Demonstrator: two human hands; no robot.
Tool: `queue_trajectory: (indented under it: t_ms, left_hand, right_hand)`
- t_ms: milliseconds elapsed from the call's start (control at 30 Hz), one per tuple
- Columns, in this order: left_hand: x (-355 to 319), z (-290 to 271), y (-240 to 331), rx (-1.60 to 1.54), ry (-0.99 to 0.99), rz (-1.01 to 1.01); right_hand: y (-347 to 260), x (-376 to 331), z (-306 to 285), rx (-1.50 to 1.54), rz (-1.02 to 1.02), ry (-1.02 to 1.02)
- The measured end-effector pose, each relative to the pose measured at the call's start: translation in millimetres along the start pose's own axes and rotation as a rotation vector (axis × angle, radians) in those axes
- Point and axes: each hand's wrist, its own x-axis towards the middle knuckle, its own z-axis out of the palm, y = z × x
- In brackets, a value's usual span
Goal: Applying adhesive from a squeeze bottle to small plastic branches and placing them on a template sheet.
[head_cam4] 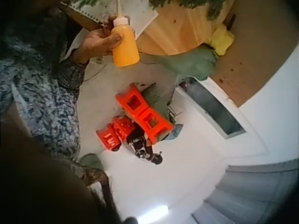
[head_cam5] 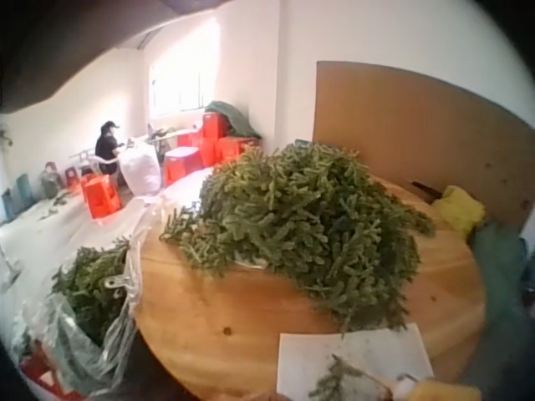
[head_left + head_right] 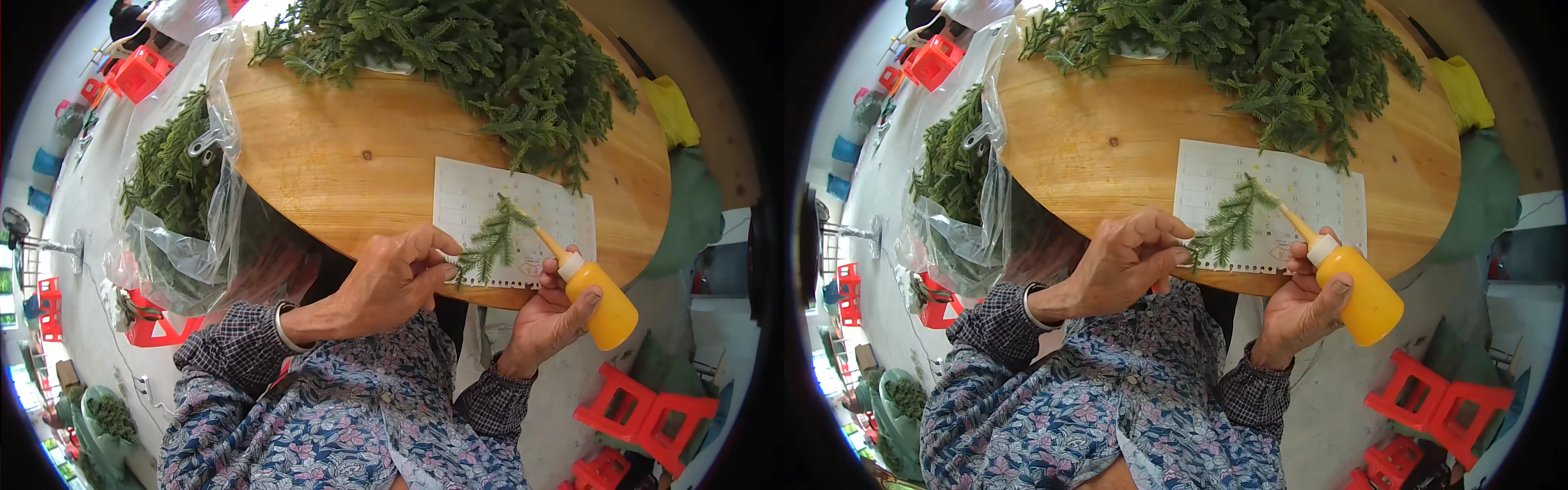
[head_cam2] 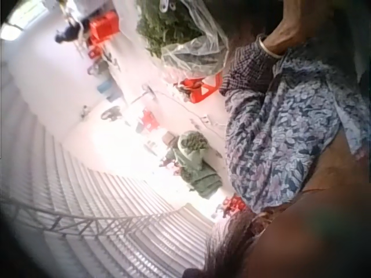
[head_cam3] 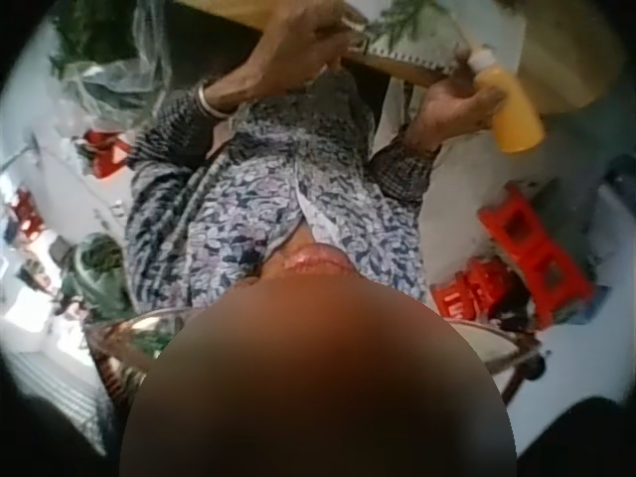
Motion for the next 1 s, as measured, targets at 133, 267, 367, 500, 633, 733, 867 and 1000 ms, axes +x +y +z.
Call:
queue_trajectory:
  t_ms: [133, 267, 367, 500, 633, 733, 867, 1000]
  left_hand:
    - [1, -11, 8, 0.158, 0.048, 0.06]
    - [22, -38, 12, -0.165, -0.167, -0.039]
    - [29, -43, 14, 0.006, -0.204, -0.008]
    - [39, -45, 11, 0.278, -0.21, 0.05]
    - [46, -43, 2, 0.579, -0.113, 0.121]
    - [48, -37, -2, 0.738, -0.043, 0.194]
    - [42, -35, -6, 0.786, 0.077, 0.324]
    - [34, -30, -16, 0.863, 0.217, 0.639]
  right_hand:
    - [1, 2, -2, -0.027, -0.013, -0.008]
    - [1, 5, -7, 0.098, 0.015, 0.009]
    - [0, 7, -7, 0.196, 0.035, 0.05]
    - [-1, 8, -8, 0.289, 0.056, 0.104]
    - [-1, 7, -8, 0.275, 0.069, 0.145]
    - [-5, -4, -8, 0.225, 0.024, 0.068]
    - [-10, -11, -8, 0.108, -0.038, -0.023]
    - [-13, -12, -7, 0.002, -0.081, -0.077]
